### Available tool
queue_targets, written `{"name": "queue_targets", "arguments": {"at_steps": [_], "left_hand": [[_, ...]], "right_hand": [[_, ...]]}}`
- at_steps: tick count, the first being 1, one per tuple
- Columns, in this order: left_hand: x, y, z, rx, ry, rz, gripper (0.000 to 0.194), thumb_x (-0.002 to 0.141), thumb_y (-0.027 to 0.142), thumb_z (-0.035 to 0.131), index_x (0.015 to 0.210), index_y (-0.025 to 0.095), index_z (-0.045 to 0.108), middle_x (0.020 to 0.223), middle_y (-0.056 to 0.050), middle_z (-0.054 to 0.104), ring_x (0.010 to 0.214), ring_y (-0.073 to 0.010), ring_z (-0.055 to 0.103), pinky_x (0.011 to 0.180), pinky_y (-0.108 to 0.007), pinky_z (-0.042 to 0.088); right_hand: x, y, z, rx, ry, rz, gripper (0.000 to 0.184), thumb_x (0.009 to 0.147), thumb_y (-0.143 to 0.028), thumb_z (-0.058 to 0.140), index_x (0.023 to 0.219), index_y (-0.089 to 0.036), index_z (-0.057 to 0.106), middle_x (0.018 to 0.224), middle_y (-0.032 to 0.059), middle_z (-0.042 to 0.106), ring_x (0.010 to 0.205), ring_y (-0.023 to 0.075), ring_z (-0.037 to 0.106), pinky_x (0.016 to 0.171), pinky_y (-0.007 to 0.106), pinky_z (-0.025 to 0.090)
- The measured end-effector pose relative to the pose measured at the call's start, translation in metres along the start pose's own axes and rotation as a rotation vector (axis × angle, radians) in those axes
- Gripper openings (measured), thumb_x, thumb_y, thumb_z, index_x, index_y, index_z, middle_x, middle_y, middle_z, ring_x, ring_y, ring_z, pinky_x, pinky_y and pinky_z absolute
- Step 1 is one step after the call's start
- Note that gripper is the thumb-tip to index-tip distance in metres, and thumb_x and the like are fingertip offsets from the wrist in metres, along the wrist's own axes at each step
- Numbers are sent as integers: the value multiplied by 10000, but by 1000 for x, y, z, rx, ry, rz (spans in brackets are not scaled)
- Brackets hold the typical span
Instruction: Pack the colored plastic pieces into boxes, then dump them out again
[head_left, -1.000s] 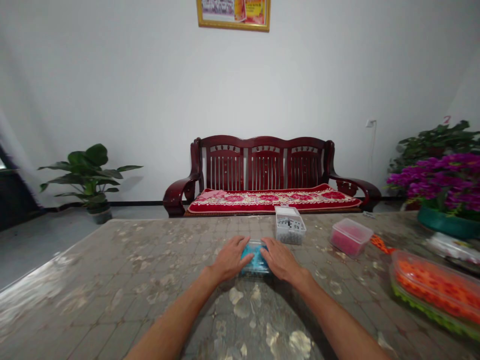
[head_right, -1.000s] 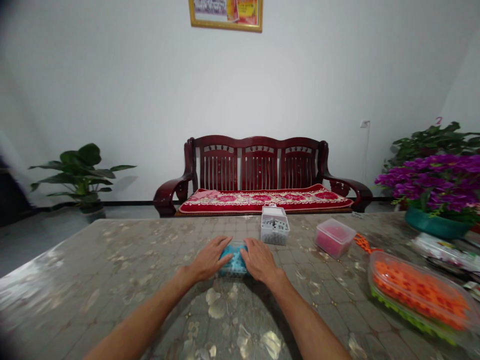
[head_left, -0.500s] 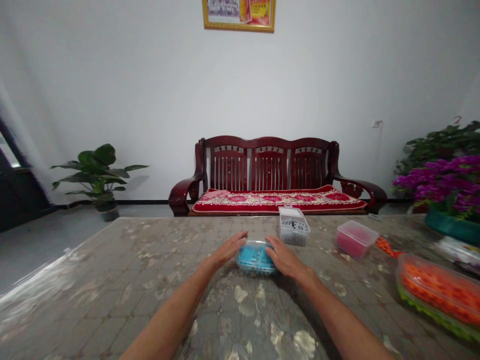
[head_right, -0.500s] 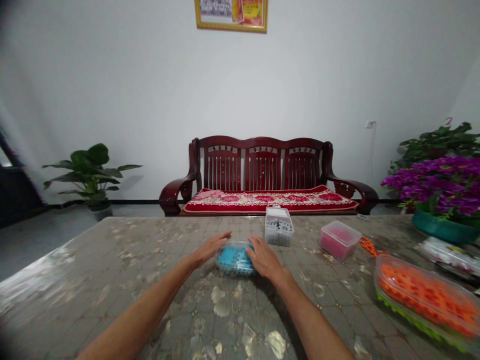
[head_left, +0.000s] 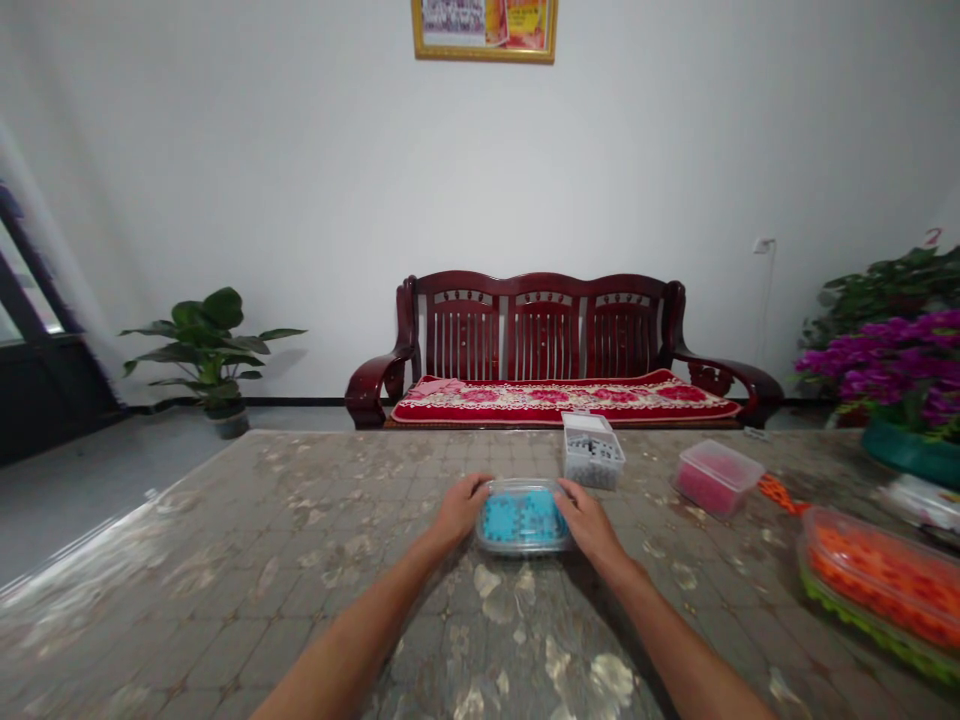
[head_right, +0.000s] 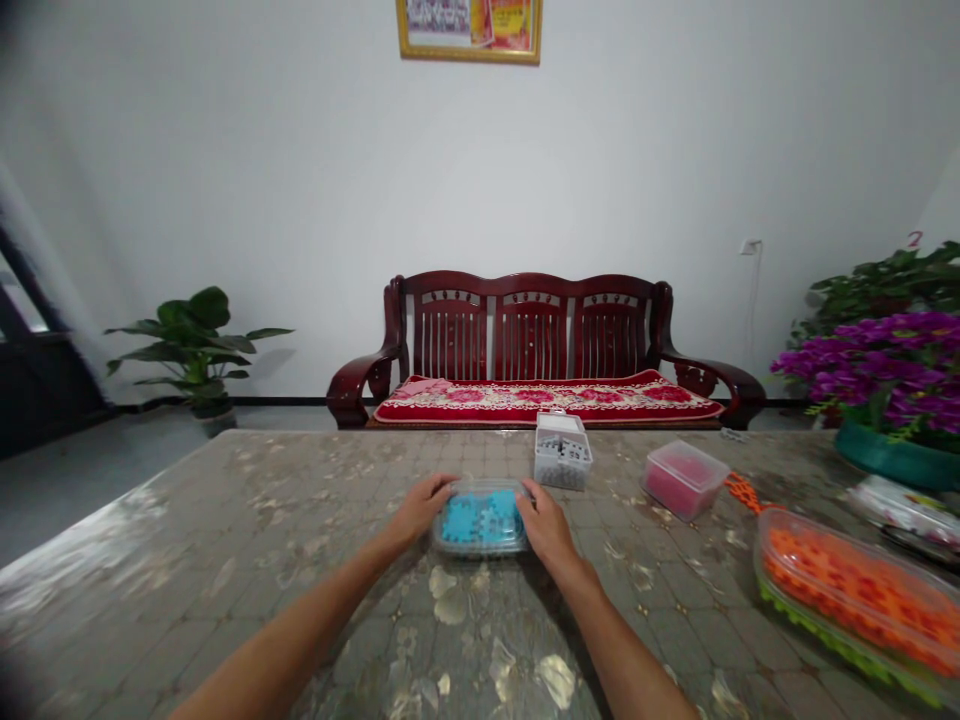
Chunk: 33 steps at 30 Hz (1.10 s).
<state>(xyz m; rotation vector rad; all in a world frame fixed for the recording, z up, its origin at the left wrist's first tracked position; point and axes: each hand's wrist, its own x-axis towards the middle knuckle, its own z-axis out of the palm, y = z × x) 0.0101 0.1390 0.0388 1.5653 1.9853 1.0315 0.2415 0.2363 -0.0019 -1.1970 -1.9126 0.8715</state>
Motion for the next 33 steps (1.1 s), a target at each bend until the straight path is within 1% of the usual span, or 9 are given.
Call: {"name": "queue_targets", "arguments": {"at_steps": [3, 6, 10, 16, 19, 23, 26, 29, 33], "left_hand": [[0, 4, 3, 26, 48, 8, 368, 933, 191, 512, 1237, 159, 718, 1239, -83, 769, 1139, -221, 704, 1048, -342, 519], [0, 10, 4, 54, 78, 13, 361, 925, 169, 541, 1236, 162, 725, 1205, -84, 783, 1096, -228, 723, 1015, -341, 538], [3, 16, 5, 87, 102, 30, 337, 938, 165, 561, 1225, 180, 739, 1209, -81, 784, 1116, -234, 716, 1029, -348, 524], [13, 16, 7, 111, 151, -1, 273, 909, 104, 583, 1082, 175, 782, 1095, -90, 808, 1055, -246, 730, 983, -361, 532], [19, 19, 5, 96, 184, 0, 267, 910, 123, 601, 1108, 171, 775, 1095, -98, 803, 1033, -246, 735, 954, -354, 540], [26, 24, 2, 51, 192, 27, 320, 884, 128, 629, 1179, 160, 750, 989, -65, 805, 904, -207, 746, 868, -307, 563], [27, 27, 2, 29, 179, 48, 316, 857, 108, 643, 1143, 165, 764, 930, -39, 804, 851, -189, 742, 833, -284, 568], [27, 28, 4, 31, 184, 53, 269, 851, 85, 637, 1057, 171, 787, 966, -46, 810, 877, -194, 739, 859, -296, 563], [26, 25, 7, 58, 192, 32, 252, 870, 79, 630, 1045, 171, 786, 1031, -74, 812, 936, -212, 737, 901, -322, 550]], "right_hand": [[-2, -4, -3, 34, 46, -10, 540, 881, -388, 479, 1323, -141, 666, 1303, 143, 728, 1216, 282, 674, 1076, 410, 500], [-3, -7, -7, 67, 98, -29, 498, 847, -371, 507, 1244, -145, 705, 1226, 138, 754, 1132, 285, 700, 1022, 403, 528], [0, -10, -9, 43, 158, -50, 455, 846, -344, 516, 1214, -170, 721, 1211, 120, 755, 1091, 266, 705, 989, 383, 538], [9, -13, -3, 8, 185, -25, 480, 803, -236, 535, 1243, -184, 720, 1177, 104, 772, 1066, 256, 716, 996, 392, 529], [11, -14, -3, 7, 237, -63, 453, 803, -270, 552, 1205, -191, 743, 1177, 102, 771, 1090, 274, 690, 1021, 418, 508], [13, -16, -4, 71, 323, -80, 458, 833, -342, 517, 1173, -145, 752, 1129, 132, 775, 987, 273, 711, 940, 409, 546], [17, -16, -2, 62, 317, -78, 434, 846, -326, 484, 1130, -150, 761, 1090, 122, 780, 950, 259, 717, 905, 387, 554], [18, -15, -1, 14, 294, -71, 388, 838, -273, 483, 1080, -173, 768, 1044, 100, 783, 935, 251, 715, 893, 376, 548], [16, -16, -1, -91, 251, -45, 360, 844, -229, 508, 1091, -213, 770, 1018, 74, 777, 905, 242, 705, 854, 358, 533]]}}
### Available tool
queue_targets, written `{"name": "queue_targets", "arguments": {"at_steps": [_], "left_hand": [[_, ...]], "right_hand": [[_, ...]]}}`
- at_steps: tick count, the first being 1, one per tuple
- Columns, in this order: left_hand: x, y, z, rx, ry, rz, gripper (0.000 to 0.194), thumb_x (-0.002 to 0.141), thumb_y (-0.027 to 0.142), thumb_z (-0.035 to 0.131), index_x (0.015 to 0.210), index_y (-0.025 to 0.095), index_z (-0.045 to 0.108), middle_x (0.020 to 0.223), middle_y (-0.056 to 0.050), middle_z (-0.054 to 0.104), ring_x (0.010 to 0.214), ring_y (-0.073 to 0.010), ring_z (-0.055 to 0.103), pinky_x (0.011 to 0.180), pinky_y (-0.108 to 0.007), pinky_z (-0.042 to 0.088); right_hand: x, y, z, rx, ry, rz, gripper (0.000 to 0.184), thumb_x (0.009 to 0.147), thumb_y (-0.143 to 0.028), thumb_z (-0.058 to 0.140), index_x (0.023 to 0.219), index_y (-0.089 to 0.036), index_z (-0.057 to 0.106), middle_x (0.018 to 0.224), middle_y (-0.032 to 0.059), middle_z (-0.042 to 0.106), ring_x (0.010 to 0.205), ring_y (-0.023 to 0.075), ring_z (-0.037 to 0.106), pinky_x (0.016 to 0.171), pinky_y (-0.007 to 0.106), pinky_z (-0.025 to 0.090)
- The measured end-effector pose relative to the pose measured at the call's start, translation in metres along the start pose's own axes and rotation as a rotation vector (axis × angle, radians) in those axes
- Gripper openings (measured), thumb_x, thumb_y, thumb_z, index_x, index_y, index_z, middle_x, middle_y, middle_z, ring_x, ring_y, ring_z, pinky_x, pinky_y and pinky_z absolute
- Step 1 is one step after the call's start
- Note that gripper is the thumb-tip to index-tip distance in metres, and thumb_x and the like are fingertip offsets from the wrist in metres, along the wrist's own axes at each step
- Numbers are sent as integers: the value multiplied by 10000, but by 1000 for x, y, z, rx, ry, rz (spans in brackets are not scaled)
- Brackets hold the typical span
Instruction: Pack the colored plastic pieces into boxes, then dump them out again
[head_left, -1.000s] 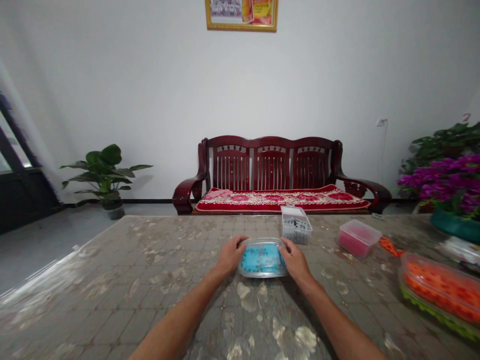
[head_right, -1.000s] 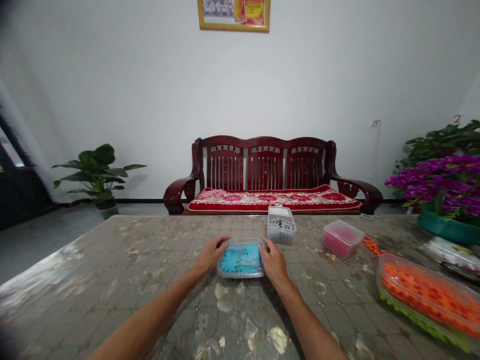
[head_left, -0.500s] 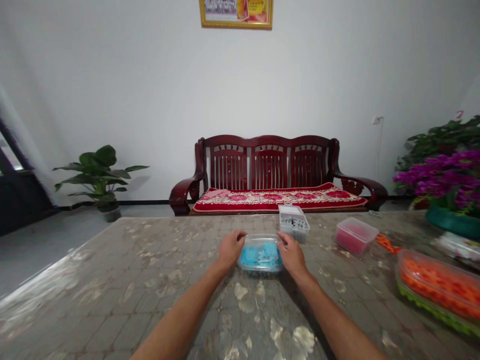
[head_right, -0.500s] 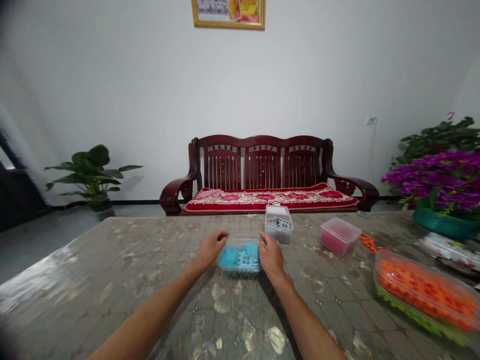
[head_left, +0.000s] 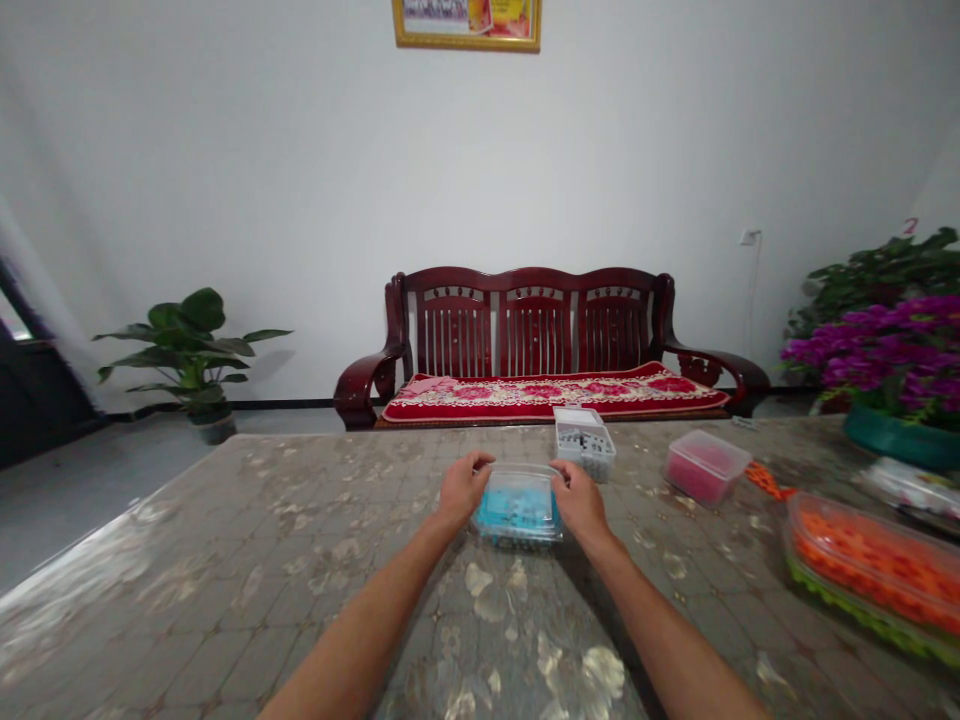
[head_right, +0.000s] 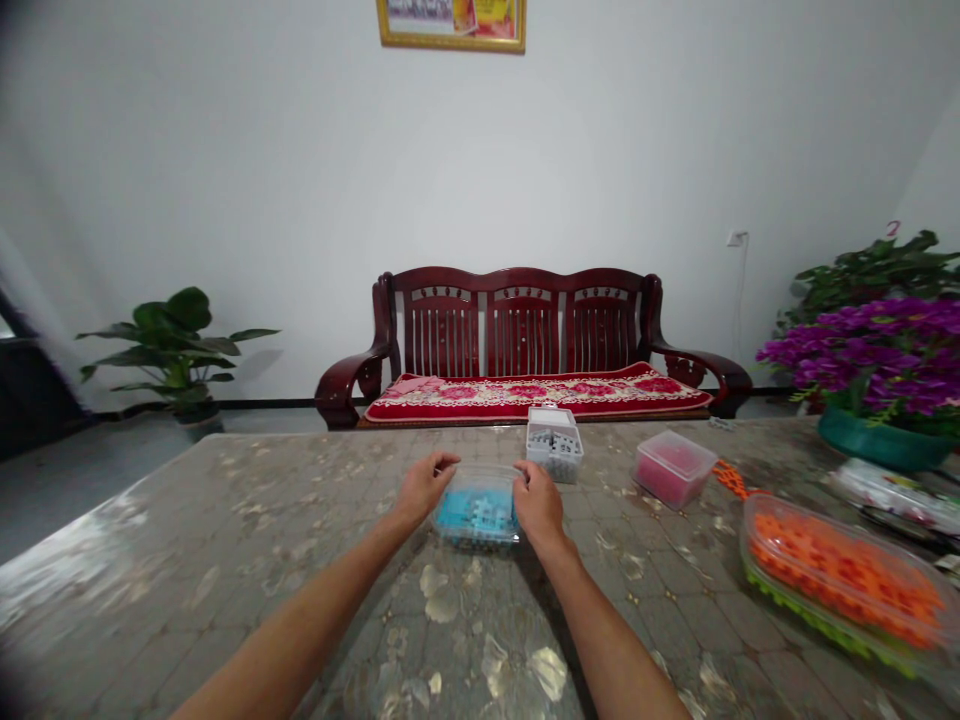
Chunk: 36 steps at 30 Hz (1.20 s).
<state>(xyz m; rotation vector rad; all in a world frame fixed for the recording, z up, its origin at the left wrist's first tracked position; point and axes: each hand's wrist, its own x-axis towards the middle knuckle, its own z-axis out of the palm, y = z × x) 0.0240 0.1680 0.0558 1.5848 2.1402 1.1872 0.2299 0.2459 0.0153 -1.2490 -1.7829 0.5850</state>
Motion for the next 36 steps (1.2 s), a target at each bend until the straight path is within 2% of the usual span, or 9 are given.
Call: {"name": "queue_targets", "arguments": {"at_steps": [7, 12, 16, 21, 26, 29, 32, 34, 36], "left_hand": [[-2, -6, 5, 74, -20, -41, 252, 893, 98, 628, 1073, 188, 780, 1070, -76, 805, 986, -226, 729, 917, -327, 535], [-3, -10, 7, 119, -28, -49, 250, 881, 94, 644, 1062, 200, 780, 1151, -71, 781, 1011, -207, 717, 952, -302, 516], [-3, -15, 9, 132, -59, -45, 232, 897, 106, 628, 1040, 206, 781, 1084, -44, 802, 972, -191, 728, 914, -276, 529], [-3, -13, 10, 174, -94, 11, 284, 922, 102, 576, 1096, 202, 776, 1126, -61, 800, 1031, -212, 732, 959, -309, 535], [-4, -3, 5, 224, -148, 147, 322, 939, 118, 569, 1184, 195, 763, 1252, -98, 758, 1206, -243, 677, 1088, -349, 484], [-8, 4, 1, 232, -224, 259, 318, 993, 198, 544, 1236, 226, 746, 1339, -81, 723, 1294, -227, 628, 1162, -336, 421], [-15, 5, -4, 248, -316, 341, 364, 1023, 354, 546, 1332, 229, 691, 1456, -106, 647, 1390, -262, 559, 1223, -398, 344], [-19, 3, -7, 261, -369, 379, 474, 991, 473, 599, 1398, 233, 638, 1541, -130, 564, 1462, -308, 479, 1251, -467, 281], [-22, 0, -10, 269, -421, 407, 647, 896, 586, 698, 1434, 239, 601, 1600, -150, 487, 1506, -353, 410, 1259, -514, 242]], "right_hand": [[0, -2, -5, -155, -92, 4, 329, 845, -162, 557, 1069, -237, 787, 1060, 90, 757, 1010, 250, 687, 912, 342, 505], [-3, -7, -2, -178, -177, -20, 397, 887, -113, 500, 1170, -209, 761, 1205, 102, 745, 1120, 236, 685, 986, 323, 488], [-8, -10, -3, -204, -223, -28, 431, 920, -96, 459, 1239, -190, 733, 1257, 108, 732, 1147, 219, 680, 1004, 303, 477], [-8, -13, -6, -251, -252, -31, 437, 935, -98, 445, 1259, -193, 723, 1274, 110, 723, 1169, 217, 670, 1016, 291, 463], [-2, -14, -2, -290, -275, -55, 431, 925, -88, 445, 1229, -182, 736, 1231, 132, 735, 1143, 237, 677, 994, 312, 468], [-1, -12, 0, -299, -270, -79, 428, 937, -101, 427, 1219, -191, 736, 1207, 135, 743, 1107, 243, 686, 968, 327, 480], [0, -8, 1, -296, -253, -105, 415, 940, -114, 423, 1186, -207, 743, 1169, 128, 753, 1073, 243, 693, 941, 330, 494], [0, -6, 1, -285, -240, -123, 406, 920, -106, 445, 1163, -222, 749, 1142, 118, 757, 1055, 239, 697, 929, 322, 500], [0, -4, 2, -266, -228, -140, 418, 887, -83, 473, 1162, -233, 749, 1159, 111, 753, 1067, 234, 695, 940, 315, 500]]}}
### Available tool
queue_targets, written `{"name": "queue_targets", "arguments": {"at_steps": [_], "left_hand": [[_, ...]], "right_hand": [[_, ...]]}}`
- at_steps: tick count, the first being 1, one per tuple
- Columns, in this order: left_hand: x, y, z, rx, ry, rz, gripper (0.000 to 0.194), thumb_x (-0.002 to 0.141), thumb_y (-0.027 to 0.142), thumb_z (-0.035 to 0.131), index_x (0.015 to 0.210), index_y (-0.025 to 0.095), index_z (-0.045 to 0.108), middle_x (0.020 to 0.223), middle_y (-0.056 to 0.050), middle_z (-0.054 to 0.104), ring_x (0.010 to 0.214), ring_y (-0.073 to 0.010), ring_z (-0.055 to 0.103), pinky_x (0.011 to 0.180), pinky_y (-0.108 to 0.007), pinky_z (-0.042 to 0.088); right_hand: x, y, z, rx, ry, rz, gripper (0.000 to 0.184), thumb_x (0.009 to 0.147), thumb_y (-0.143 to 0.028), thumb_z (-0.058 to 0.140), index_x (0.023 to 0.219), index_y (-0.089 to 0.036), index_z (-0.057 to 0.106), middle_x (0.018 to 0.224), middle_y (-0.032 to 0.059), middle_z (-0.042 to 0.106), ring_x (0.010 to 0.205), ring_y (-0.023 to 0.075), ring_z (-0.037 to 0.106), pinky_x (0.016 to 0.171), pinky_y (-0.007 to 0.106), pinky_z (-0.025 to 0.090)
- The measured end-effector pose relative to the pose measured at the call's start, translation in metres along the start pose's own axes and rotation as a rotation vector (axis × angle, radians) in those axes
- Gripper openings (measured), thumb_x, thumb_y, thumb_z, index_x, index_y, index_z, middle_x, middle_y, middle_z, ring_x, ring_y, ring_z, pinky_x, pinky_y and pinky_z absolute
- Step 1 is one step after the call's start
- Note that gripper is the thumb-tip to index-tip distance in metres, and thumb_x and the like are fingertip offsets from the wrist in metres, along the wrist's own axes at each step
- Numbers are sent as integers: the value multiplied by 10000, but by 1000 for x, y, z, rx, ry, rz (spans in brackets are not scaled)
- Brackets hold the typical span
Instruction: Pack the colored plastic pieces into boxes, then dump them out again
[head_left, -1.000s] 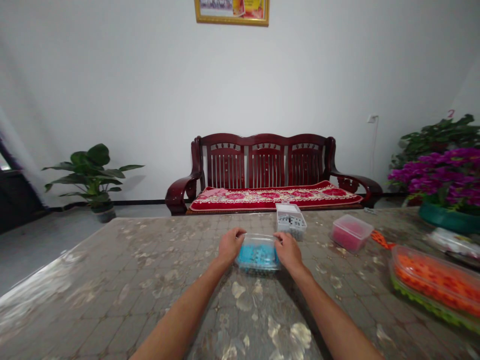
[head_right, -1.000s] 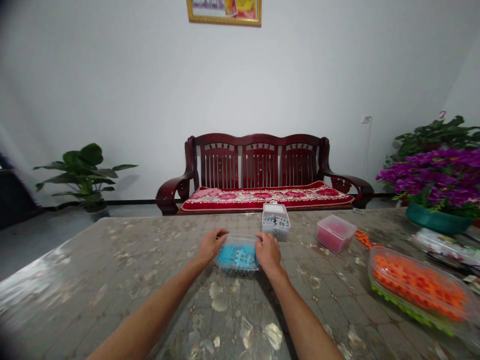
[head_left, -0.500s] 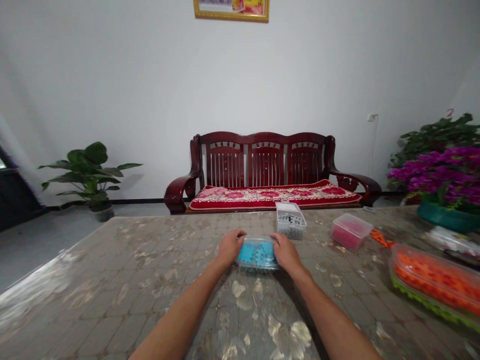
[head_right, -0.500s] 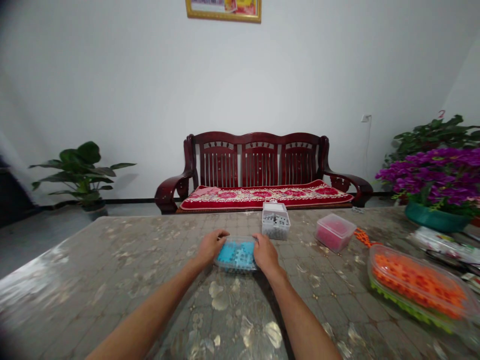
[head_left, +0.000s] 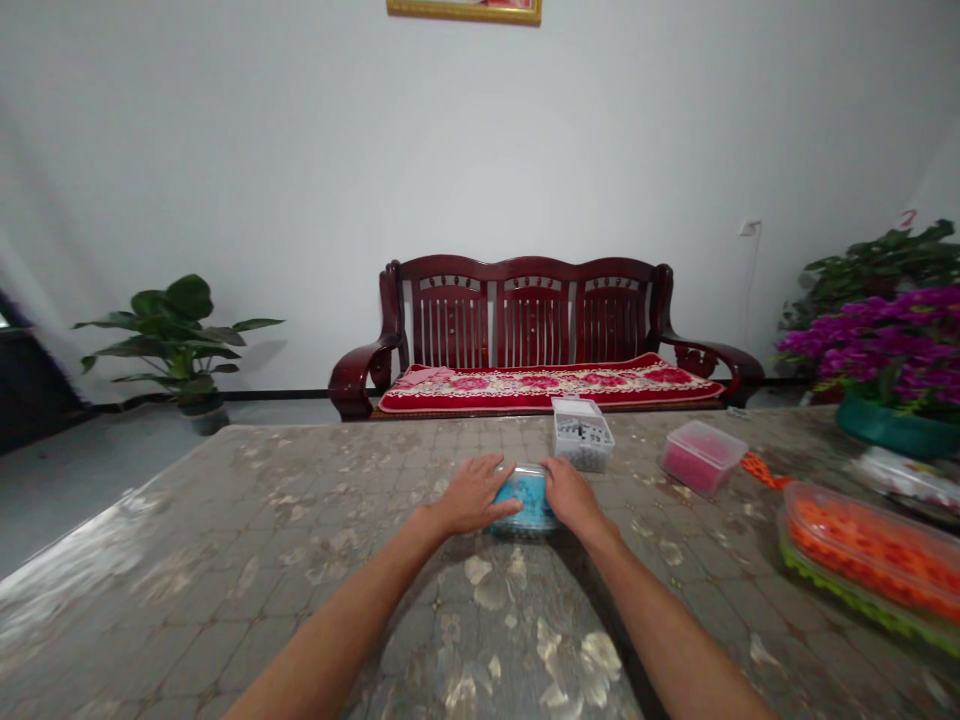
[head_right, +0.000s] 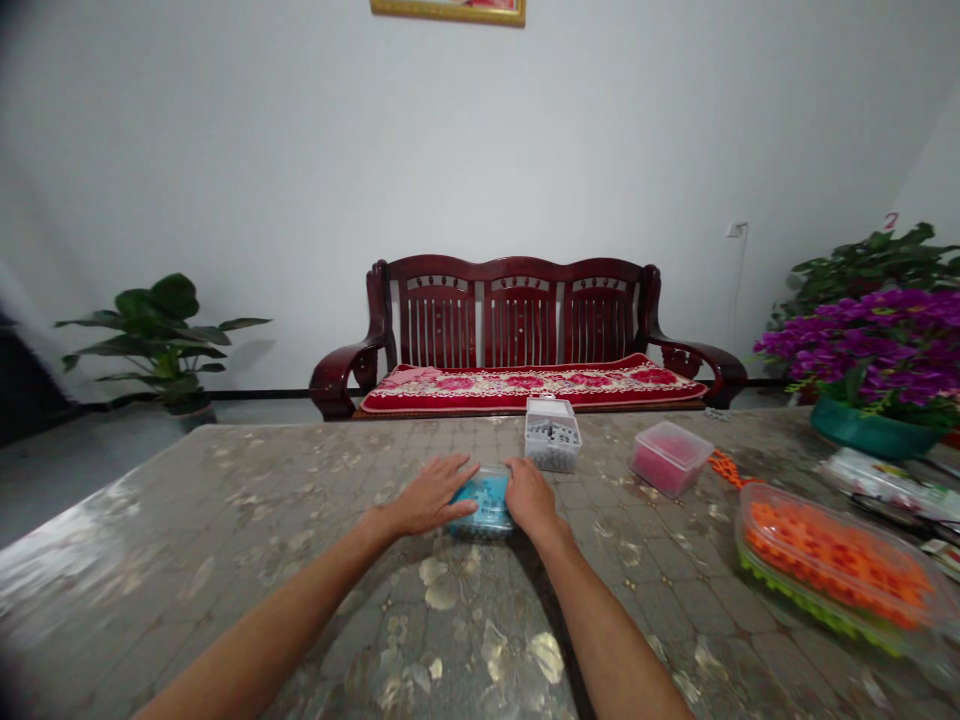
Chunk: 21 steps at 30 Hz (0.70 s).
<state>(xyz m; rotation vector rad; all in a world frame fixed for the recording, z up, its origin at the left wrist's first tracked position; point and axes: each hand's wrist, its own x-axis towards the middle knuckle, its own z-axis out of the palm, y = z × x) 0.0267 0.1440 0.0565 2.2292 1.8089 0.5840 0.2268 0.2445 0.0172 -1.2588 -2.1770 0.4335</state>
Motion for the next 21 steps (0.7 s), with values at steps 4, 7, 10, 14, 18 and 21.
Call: {"name": "queue_targets", "arguments": {"at_steps": [4, 7, 10, 14, 18, 21], "left_hand": [[-1, -4, -3, -16, -69, 29, 904, 672, 623, 883, 1438, 237, 599, 1640, -180, 414, 1528, -400, 361, 1246, -486, 277], [4, -4, -9, -46, -88, 20, 815, 684, 566, 897, 1391, 247, 647, 1614, -161, 463, 1514, -380, 396, 1230, -438, 314], [9, -5, -17, -80, -106, -1, 679, 726, 542, 873, 1326, 273, 702, 1560, -122, 544, 1464, -351, 481, 1209, -403, 349], [17, -5, -24, -121, -128, -35, 576, 735, 540, 858, 1241, 283, 760, 1475, -98, 634, 1393, -339, 565, 1181, -377, 383], [22, -5, -26, -156, -128, -68, 525, 749, 540, 841, 1206, 288, 777, 1440, -77, 665, 1362, -337, 593, 1161, -374, 406], [23, -5, -24, -167, -128, -75, 487, 787, 518, 811, 1216, 289, 773, 1444, -68, 662, 1371, -333, 587, 1166, -365, 396]], "right_hand": [[3, 2, 3, 51, 10, -18, 496, 836, -38, 493, 1237, -210, 729, 1276, 130, 723, 1152, 242, 678, 1017, 339, 483], [9, 3, 2, 102, -6, -15, 487, 841, -56, 485, 1236, -195, 735, 1247, 120, 745, 1157, 237, 685, 1040, 354, 483], [16, 2, -5, 161, -10, -24, 394, 881, -146, 498, 1169, -179, 764, 1189, 111, 770, 1134, 238, 697, 1024, 362, 502], [15, -2, -23, 238, 20, -90, 364, 960, -287, 452, 1089, -199, 781, 1165, 88, 779, 1139, 236, 679, 1051, 387, 481], [-9, -8, -38, 274, 75, -240, 311, 960, -359, 512, 1059, -223, 774, 1128, 83, 774, 1137, 251, 651, 1063, 404, 450], [-30, -13, -41, 188, 61, -382, 297, 868, -345, 679, 1138, -241, 748, 1164, 85, 755, 1115, 267, 638, 1035, 412, 451]]}}
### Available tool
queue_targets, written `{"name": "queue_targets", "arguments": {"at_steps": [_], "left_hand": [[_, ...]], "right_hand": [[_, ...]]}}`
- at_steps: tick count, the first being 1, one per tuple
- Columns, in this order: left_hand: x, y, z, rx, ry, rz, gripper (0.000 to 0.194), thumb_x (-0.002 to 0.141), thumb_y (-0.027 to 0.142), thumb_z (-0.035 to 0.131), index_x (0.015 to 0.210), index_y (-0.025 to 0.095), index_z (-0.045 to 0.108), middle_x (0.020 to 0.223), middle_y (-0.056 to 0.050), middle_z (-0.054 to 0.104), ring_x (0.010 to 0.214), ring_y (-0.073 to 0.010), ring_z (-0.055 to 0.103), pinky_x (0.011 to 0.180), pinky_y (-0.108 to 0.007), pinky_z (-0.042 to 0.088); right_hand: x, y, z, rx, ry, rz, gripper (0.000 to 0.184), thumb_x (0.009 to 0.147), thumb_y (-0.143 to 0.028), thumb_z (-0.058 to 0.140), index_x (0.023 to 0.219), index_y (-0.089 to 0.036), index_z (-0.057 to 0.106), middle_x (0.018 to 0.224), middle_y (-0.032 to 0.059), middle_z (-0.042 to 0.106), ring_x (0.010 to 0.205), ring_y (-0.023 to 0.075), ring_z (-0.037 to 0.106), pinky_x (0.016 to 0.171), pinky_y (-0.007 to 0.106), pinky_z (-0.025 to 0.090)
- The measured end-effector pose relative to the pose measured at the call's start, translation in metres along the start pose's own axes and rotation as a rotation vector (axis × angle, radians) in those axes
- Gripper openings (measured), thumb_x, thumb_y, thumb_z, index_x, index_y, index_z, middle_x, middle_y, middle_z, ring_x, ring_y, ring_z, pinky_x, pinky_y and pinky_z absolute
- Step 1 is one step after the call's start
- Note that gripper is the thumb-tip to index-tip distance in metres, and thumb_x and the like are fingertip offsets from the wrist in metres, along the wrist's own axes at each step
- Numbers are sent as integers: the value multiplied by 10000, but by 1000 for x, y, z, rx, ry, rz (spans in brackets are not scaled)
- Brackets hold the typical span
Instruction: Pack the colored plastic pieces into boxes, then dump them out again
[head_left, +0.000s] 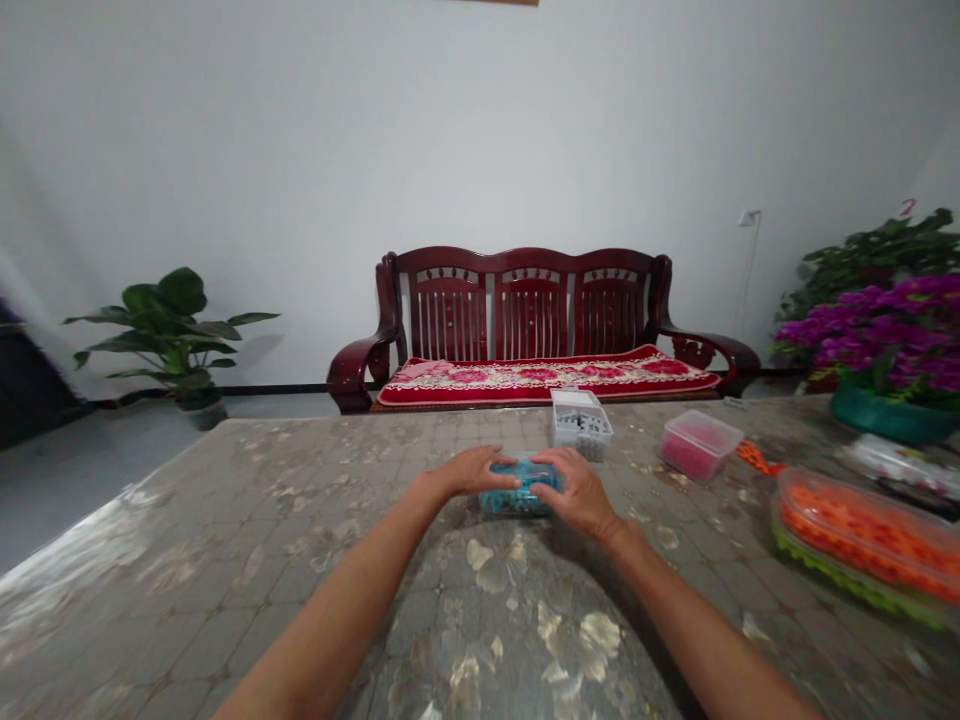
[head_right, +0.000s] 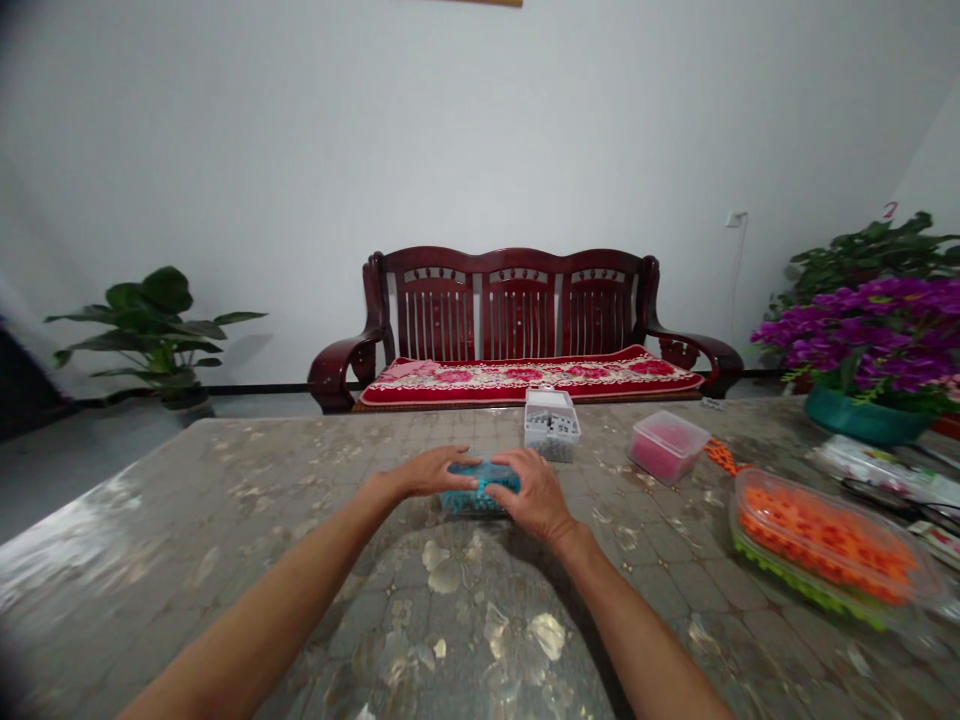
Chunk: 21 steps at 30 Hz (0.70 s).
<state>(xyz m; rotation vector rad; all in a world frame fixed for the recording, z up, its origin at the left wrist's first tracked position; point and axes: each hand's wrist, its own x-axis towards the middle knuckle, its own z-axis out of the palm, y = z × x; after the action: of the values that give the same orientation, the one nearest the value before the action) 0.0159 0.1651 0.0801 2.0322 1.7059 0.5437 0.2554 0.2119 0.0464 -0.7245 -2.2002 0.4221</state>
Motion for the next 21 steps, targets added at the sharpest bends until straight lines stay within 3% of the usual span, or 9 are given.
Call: {"name": "queue_targets", "arguments": {"at_steps": [9, 16, 21], "left_hand": [[-8, -3, 12, 22, 45, 41, 478, 850, 473, 773, 1291, 294, 728, 1534, -59, 582, 1464, -299, 486, 1224, -361, 321], [-23, -14, 24, 83, 62, 138, 761, 696, 393, 920, 1395, 277, 642, 1616, -114, 474, 1560, -368, 305, 1274, -505, 239], [-33, -15, 30, 110, 84, 194, 654, 815, 391, 828, 1415, 258, 606, 1602, -123, 490, 1578, -352, 263, 1281, -539, 227]], "right_hand": [[-8, -8, -2, -123, -107, -28, 222, 940, -267, 618, 1122, -254, 744, 1117, 73, 765, 1077, 249, 651, 996, 403, 459], [-20, -3, 1, -127, -105, -73, 153, 909, -239, 682, 1049, -268, 737, 1078, 66, 781, 1037, 252, 688, 994, 408, 485], [-26, 1, 6, -120, -73, -110, 76, 906, -220, 695, 967, -265, 708, 1107, 61, 782, 1060, 262, 689, 1027, 438, 481]]}}
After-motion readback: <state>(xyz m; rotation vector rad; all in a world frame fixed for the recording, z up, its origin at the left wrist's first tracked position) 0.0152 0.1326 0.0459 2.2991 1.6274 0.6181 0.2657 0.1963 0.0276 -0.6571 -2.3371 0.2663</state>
